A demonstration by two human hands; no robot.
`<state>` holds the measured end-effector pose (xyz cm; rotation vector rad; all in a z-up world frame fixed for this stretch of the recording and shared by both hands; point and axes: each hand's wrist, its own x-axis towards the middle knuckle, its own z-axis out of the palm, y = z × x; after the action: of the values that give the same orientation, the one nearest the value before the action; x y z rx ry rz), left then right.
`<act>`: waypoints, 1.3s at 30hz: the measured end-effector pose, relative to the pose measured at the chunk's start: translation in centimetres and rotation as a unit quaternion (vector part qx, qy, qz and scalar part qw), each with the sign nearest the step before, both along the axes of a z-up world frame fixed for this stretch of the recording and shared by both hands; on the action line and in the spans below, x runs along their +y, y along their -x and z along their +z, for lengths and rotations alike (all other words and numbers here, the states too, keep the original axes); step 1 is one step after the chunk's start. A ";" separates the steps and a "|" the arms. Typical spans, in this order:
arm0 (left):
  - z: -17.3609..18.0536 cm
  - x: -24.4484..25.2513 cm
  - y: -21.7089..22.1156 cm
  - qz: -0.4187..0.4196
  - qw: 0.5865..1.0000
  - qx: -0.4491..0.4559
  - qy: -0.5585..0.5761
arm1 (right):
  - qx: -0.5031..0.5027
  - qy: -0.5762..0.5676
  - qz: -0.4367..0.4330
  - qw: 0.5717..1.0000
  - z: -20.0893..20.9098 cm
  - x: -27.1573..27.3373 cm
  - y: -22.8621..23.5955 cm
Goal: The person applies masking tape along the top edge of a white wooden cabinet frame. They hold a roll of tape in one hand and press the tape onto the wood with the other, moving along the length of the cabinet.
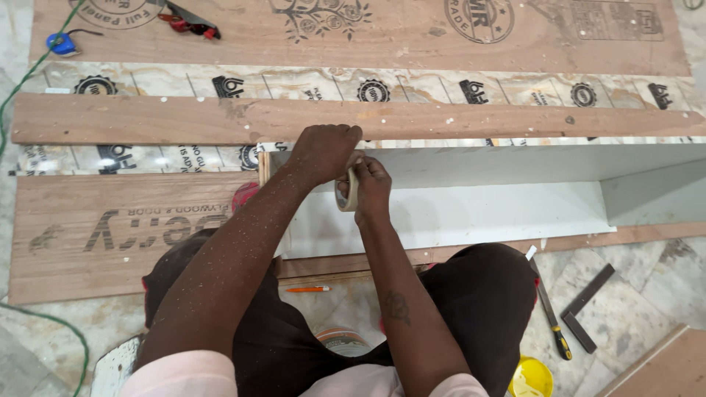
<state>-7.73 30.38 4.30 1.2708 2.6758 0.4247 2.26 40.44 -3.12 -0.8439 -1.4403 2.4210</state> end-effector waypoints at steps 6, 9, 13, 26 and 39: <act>-0.2 -0.3 -0.7 -0.031 0.998 0.058 -0.006 | -0.048 0.297 0.026 0.953 -4.1 1.2 1.0; -0.4 -0.1 -0.7 -0.040 0.995 0.086 -0.016 | -0.102 0.403 0.009 0.910 -6.0 -0.3 1.4; -1.2 -0.2 -0.4 -0.063 0.989 0.129 -0.020 | -0.110 0.374 0.006 0.921 -7.5 -1.0 -1.3; 1.8 -6.9 2.2 0.035 0.996 -0.026 0.079 | -0.138 0.058 0.040 0.988 -1.4 0.0 -6.2; 4.6 -6.3 0.7 0.095 0.993 -0.068 0.030 | -0.148 0.013 0.090 0.985 1.4 -2.7 -6.0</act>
<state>-8.44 24.10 8.88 0.9386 2.6797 0.4331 8.25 37.71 -1.67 -1.1693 -1.6552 2.5335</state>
